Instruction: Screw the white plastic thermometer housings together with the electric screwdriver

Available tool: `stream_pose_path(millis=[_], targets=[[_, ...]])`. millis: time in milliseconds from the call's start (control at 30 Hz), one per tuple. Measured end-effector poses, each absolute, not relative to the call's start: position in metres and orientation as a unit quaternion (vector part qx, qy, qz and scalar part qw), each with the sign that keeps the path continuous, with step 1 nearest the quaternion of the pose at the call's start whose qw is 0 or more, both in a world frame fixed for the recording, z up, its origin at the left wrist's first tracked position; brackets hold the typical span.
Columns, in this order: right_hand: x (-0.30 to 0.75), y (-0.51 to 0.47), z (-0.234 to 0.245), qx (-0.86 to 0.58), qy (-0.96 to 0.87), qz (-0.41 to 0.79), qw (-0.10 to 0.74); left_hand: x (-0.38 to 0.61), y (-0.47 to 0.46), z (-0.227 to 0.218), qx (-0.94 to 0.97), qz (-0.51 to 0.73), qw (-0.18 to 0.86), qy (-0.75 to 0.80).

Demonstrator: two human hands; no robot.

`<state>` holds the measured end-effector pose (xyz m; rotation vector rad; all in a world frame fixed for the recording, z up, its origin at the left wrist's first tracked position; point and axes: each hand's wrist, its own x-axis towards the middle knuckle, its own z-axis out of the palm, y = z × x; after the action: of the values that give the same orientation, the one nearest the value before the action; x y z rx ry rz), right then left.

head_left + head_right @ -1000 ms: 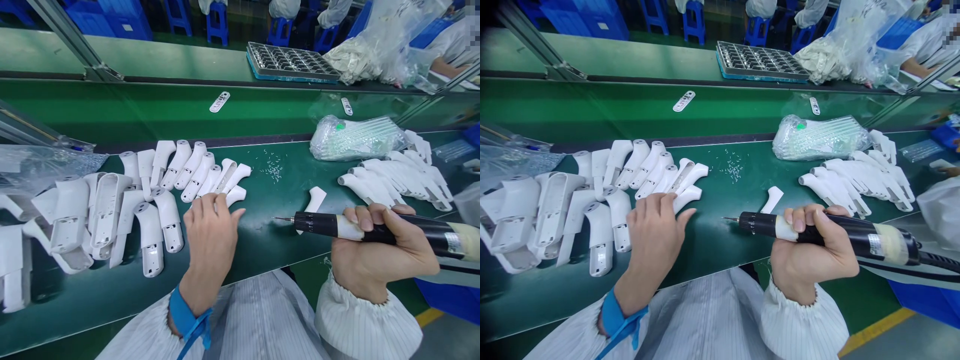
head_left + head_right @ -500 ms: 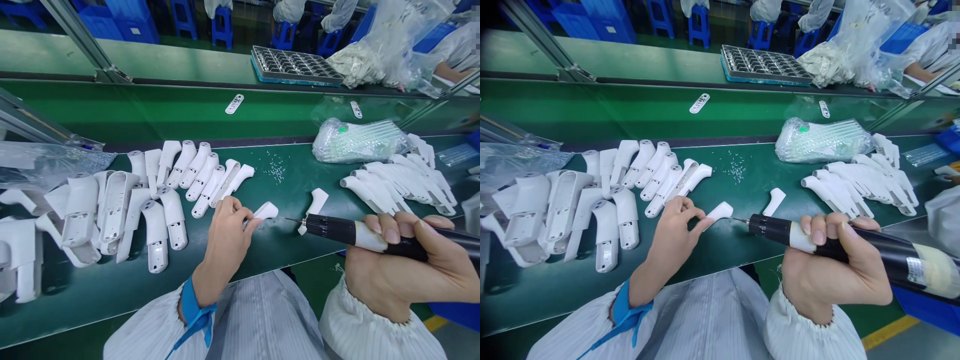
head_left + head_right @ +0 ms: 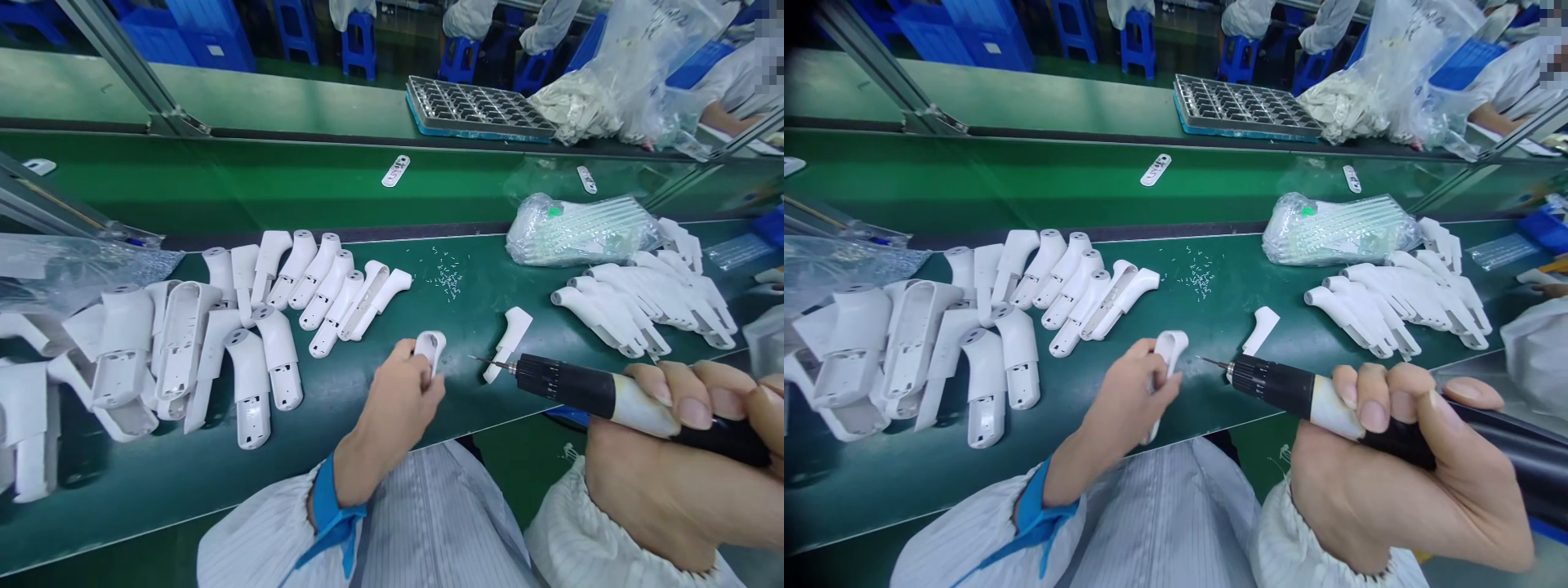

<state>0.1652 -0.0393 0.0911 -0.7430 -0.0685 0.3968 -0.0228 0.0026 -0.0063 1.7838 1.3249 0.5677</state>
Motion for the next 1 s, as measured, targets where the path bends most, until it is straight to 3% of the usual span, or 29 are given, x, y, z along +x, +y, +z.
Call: stream_pose_path(millis=[100,200,667,1000], targets=[[0.163,-0.045,0.087,-0.358,-0.128,0.180,0.907,-0.030,0.009,-0.003,0.521,0.324,0.568,0.548],[0.155,-0.050,0.089,-0.390,-0.121,0.199,0.891,-0.033,0.014,0.002,0.408,0.384,0.650,0.513],[0.115,-0.063,0.078,-0.523,-0.274,0.207,0.780,-0.007,0.008,0.008,0.124,0.378,0.790,0.467],[0.119,-0.045,0.063,-0.386,-0.454,0.174,0.784,-0.007,-0.001,0.012,0.139,0.369,0.809,0.437]])
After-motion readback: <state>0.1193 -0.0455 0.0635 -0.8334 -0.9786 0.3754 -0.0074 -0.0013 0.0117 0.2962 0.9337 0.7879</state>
